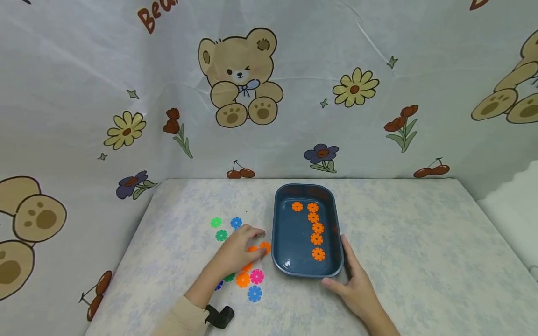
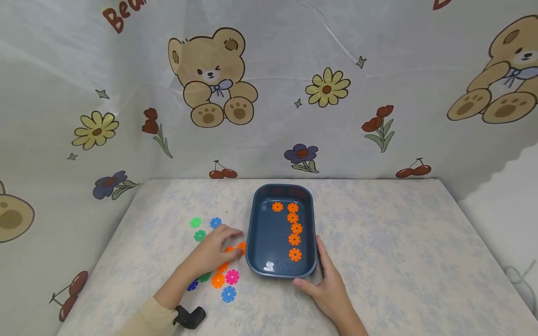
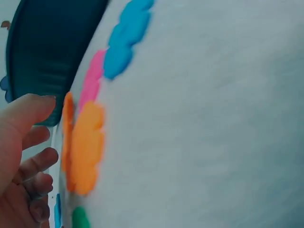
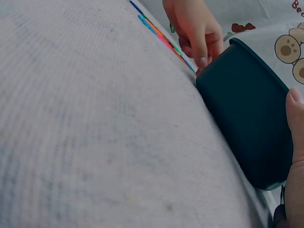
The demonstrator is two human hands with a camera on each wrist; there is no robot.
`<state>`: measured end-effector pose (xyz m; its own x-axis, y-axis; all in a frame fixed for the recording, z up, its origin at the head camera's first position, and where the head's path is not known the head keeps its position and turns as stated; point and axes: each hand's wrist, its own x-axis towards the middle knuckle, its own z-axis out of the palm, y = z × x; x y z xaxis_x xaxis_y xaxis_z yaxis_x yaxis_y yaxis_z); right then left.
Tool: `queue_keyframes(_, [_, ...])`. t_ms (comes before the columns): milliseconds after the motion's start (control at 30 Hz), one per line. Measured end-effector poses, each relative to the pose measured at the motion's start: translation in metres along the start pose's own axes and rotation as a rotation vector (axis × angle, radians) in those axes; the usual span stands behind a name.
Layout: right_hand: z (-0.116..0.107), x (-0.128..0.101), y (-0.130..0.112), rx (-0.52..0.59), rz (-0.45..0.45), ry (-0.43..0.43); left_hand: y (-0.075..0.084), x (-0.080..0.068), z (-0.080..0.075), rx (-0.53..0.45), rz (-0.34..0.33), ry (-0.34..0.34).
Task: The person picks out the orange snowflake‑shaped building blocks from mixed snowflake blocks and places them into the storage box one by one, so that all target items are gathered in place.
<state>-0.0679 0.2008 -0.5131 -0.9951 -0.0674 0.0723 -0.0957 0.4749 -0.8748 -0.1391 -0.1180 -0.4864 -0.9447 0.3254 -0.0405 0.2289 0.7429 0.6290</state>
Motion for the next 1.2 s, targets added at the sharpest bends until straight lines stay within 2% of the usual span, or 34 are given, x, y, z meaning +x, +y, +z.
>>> queue_keyframes(200, [-0.001, 0.000, 0.002, 0.008, -0.010, 0.003, 0.005, -0.006, 0.013, 0.093, 0.030, 0.032])
queue_keyframes(600, [0.000, 0.001, 0.005, 0.023, -0.024, 0.004, 0.006, -0.009, 0.015, 0.105, 0.010, 0.073])
queue_keyframes(733, [0.000, 0.001, 0.005, 0.036, -0.031, 0.005, 0.006, -0.008, 0.010, 0.118, -0.001, 0.117])
queue_keyframes(967, [-0.001, 0.001, 0.005, 0.039, -0.033, 0.003, 0.008, -0.007, -0.007, 0.097, -0.040, 0.194])
queue_keyframes(1100, [-0.001, 0.001, 0.005, 0.031, -0.032, 0.003, 0.012, 0.001, -0.018, 0.090, -0.048, 0.231])
queue_keyframes(1200, [-0.001, 0.001, 0.004, 0.027, -0.028, 0.004, 0.019, 0.008, -0.026, 0.082, -0.030, 0.250])
